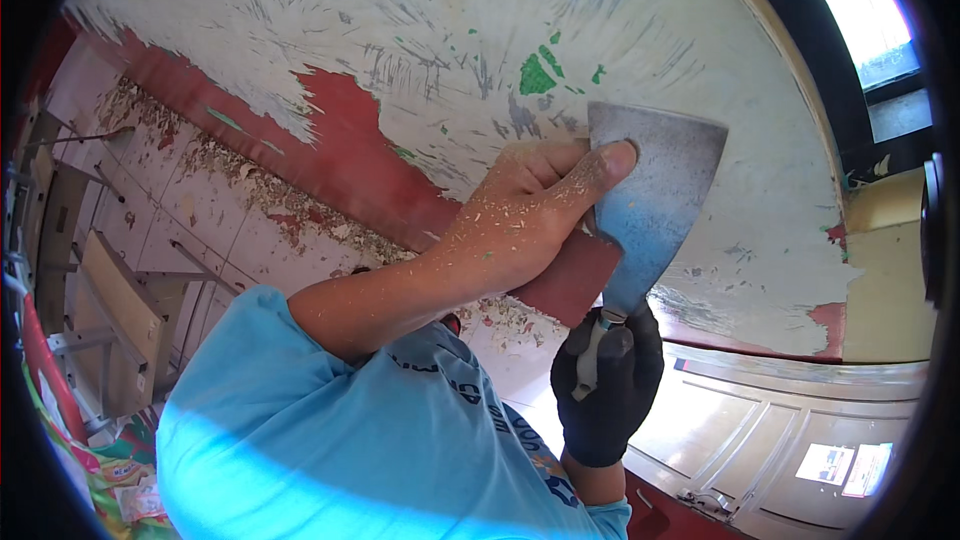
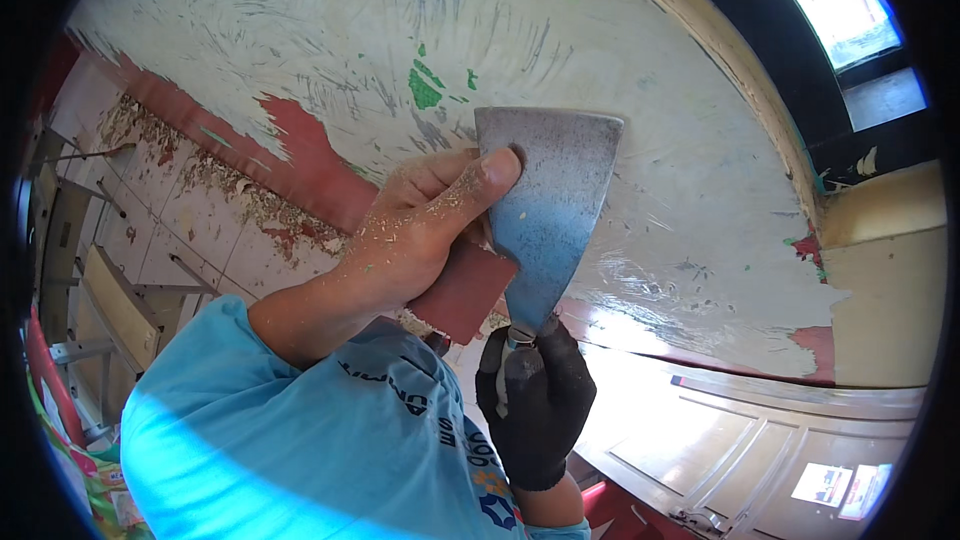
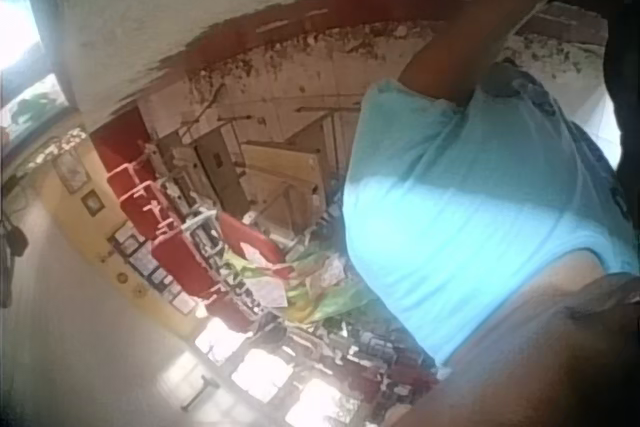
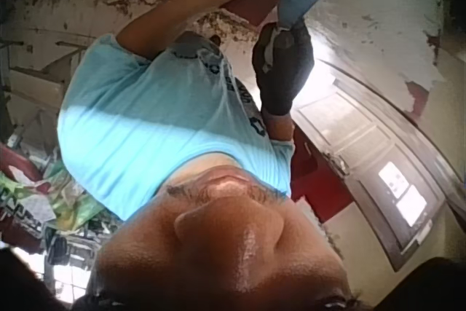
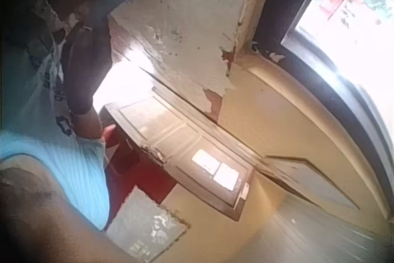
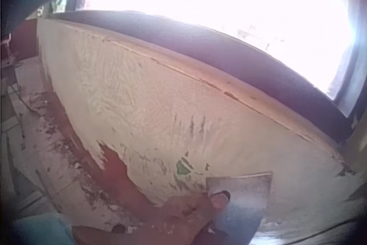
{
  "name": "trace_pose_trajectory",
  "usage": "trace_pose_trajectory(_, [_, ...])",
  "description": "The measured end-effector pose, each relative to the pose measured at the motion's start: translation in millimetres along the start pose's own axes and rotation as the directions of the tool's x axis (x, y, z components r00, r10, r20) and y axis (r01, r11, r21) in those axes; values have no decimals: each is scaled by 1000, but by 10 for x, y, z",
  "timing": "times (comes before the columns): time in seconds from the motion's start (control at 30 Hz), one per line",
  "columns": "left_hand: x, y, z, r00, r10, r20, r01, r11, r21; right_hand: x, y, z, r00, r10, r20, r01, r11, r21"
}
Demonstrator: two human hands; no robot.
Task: The person scrapes peeling paint from a wall using a putty knife.
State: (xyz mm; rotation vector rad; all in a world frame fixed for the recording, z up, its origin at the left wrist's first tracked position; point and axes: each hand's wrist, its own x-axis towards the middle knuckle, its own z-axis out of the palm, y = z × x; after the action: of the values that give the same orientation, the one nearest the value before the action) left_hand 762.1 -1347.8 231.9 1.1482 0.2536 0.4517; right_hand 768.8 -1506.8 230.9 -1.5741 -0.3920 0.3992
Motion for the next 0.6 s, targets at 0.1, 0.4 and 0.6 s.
trace_pose_trajectory(0.1, [20,-7,-21,999,28,-16,-29,998,-52,10,2,2,995,-99,6,99,982,-159])
trace_pose_trajectory(0.4, [39,28,-76,997,58,-50,-54,995,78,75,102,81,991,-71,110,80,994,-80])
trace_pose_trajectory(0.6, [76,149,-100,987,138,-77,-130,987,98,154,151,130,997,38,73,-38,999,8])
